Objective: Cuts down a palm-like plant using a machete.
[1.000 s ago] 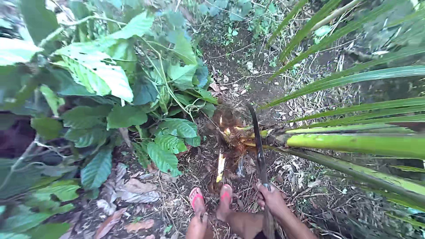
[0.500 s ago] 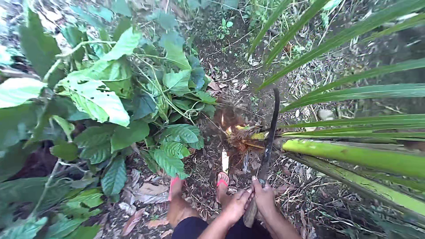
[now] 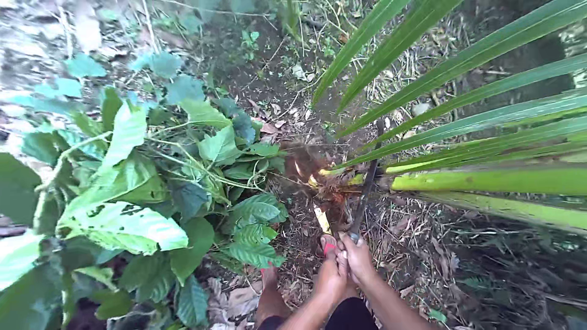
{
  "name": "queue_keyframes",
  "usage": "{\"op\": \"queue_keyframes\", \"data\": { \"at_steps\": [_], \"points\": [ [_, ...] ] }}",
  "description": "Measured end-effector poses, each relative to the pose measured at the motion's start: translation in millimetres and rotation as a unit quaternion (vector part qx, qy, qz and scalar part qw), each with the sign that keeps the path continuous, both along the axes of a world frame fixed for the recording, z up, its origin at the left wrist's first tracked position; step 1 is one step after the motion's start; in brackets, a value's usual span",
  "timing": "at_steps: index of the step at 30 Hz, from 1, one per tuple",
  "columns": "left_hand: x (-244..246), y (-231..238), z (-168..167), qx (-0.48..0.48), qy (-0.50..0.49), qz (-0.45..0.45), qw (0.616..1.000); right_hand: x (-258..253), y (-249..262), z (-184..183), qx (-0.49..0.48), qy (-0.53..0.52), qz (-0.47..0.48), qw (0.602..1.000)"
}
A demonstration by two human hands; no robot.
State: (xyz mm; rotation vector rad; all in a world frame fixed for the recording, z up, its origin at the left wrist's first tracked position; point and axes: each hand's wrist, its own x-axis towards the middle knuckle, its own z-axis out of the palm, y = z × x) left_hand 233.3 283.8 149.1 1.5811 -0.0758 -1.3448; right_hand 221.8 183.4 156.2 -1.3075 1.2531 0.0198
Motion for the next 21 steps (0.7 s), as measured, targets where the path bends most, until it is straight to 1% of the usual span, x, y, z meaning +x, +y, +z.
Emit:
{"op": "queue_keyframes", "data": {
  "at_steps": [1, 3, 6, 8, 10, 14, 17, 19, 21],
  "points": [
    [-14, -4, 4, -0.005, -0.004, 0.003, 1.000, -11, -3, 7, 0.006, 0.000, -0.002, 1.000],
    [-35, -10, 0, -0.016, -0.013, -0.002, 1.000, -26, -6, 13, 0.003, 0.011, -0.018, 1.000],
    [-46, -12, -14, 0.000, -0.007, -0.023, 1.000, -31, -6, 1, -0.004, 0.041, -0.036, 0.999],
    [-41, -7, -20, 0.021, -0.005, -0.033, 0.999, -26, -1, -8, 0.000, 0.051, -0.042, 0.998],
    [-34, 5, -21, 0.027, -0.017, -0.037, 0.999, -20, 12, -10, -0.011, 0.040, -0.051, 0.998],
    [-33, 32, -16, -0.006, -0.057, -0.017, 0.998, -18, 37, 3, -0.028, 0.016, -0.018, 0.999],
    [-26, 35, -18, -0.022, -0.093, 0.015, 0.995, -8, 40, 2, -0.043, 0.018, -0.002, 0.999],
    [-11, 30, -20, -0.019, -0.067, 0.008, 0.998, 5, 34, -5, -0.035, 0.047, -0.010, 0.998],
    [6, 28, -21, -0.005, -0.019, -0.023, 1.000, 14, 32, -16, -0.015, 0.063, -0.036, 0.997]
  ]
}}
